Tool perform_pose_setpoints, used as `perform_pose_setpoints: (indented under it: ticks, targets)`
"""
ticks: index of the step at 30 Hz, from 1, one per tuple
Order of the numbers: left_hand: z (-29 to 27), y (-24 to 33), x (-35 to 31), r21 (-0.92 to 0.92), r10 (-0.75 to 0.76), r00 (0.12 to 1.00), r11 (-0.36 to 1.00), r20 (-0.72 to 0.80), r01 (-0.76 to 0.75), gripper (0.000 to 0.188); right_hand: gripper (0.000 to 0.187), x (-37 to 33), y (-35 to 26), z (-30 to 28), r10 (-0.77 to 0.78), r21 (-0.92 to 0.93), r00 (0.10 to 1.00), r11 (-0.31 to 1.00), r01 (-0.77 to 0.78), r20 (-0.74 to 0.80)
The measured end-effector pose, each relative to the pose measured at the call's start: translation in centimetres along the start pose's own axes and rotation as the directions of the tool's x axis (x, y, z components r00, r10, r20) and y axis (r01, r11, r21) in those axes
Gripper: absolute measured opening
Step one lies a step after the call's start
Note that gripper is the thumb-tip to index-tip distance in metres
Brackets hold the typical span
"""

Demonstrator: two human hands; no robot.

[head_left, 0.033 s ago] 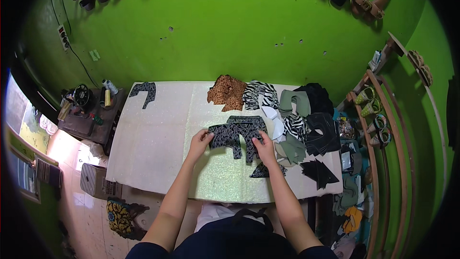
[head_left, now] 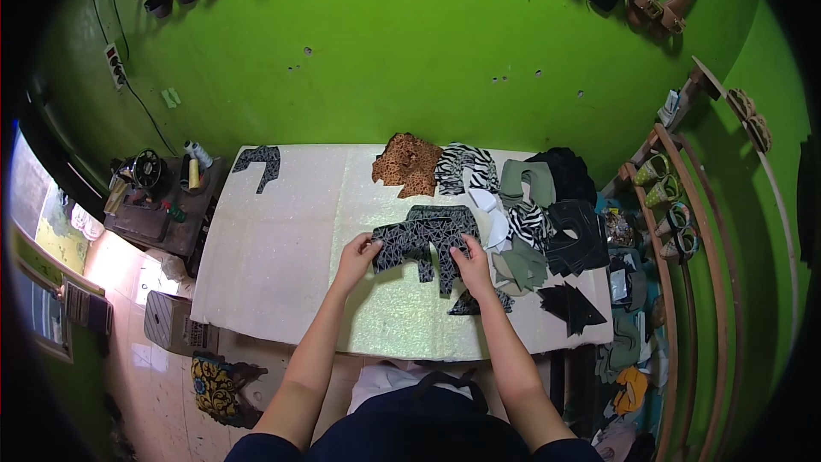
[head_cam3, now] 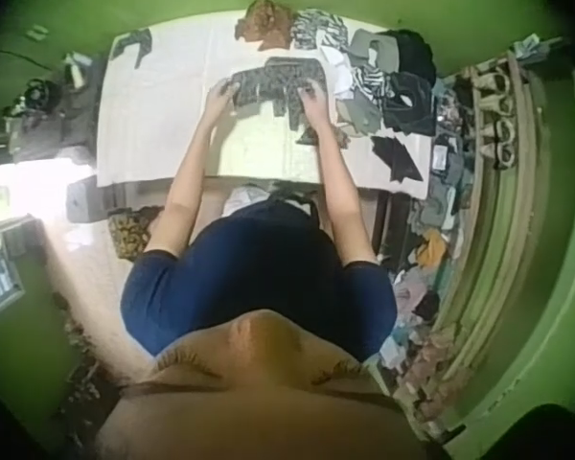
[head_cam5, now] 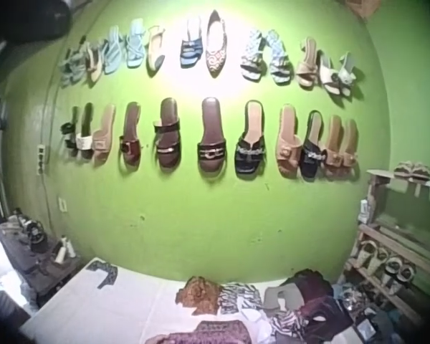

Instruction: Organize and stack various patterned fabric pieces (leopard and abstract prints) on a table in a shoe manufacturing workshop.

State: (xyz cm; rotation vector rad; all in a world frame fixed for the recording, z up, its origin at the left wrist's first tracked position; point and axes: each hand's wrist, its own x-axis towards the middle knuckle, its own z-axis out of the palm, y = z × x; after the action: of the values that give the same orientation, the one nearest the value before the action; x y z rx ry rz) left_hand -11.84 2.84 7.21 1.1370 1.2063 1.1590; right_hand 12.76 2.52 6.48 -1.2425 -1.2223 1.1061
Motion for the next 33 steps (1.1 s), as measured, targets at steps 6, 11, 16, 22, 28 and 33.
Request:
perform_pose_setpoints:
  ticks: [6,11,16,22,28,33]
  targets:
    - [-3.4,-2.6,-5.7,0.217,-0.074,0.992,0.972,-0.097,0.094,0.02,0.039,-4.9,1.8,4.4,0.101,-0.078,0.994,0.992,-0.097,0.049]
    - [-5.4,-4.8,-9.1,0.576,-0.066,0.99,0.808,-0.123,0.125,0.023,0.044,-9.8,1.4,7.8,0.206,-0.553,0.978,0.811,-0.193,-0.04]
    - [-4.7,-5.4,-10.1,0.533,-0.089,0.996,0.841,-0.03,0.091,0.031,0.041,-13.0,2.6,8.5,0.026,-0.674,0.986,0.727,-0.13,-0.163]
    - [-3.7,-5.7,-9.2,0.573,0.002,0.999,0.819,0.034,-0.021,0.032,0.034,-13.4,4.1,6.6,-0.044,-0.765,0.993,0.642,-0.053,-0.106]
    - [-2.8,-7.0,-9.7,0.56,0.066,0.998,0.826,0.007,-0.058,0.028,0.026,-14.1,4.8,5.3,-0.048,-0.759,0.995,0.651,-0.033,-0.084]
    - [-2.6,-8.2,-10.1,0.609,0.046,0.995,0.793,-0.087,0.016,0.028,0.02,-14.0,4.2,4.1,-0.177,-0.776,0.984,0.62,0.12,0.011]
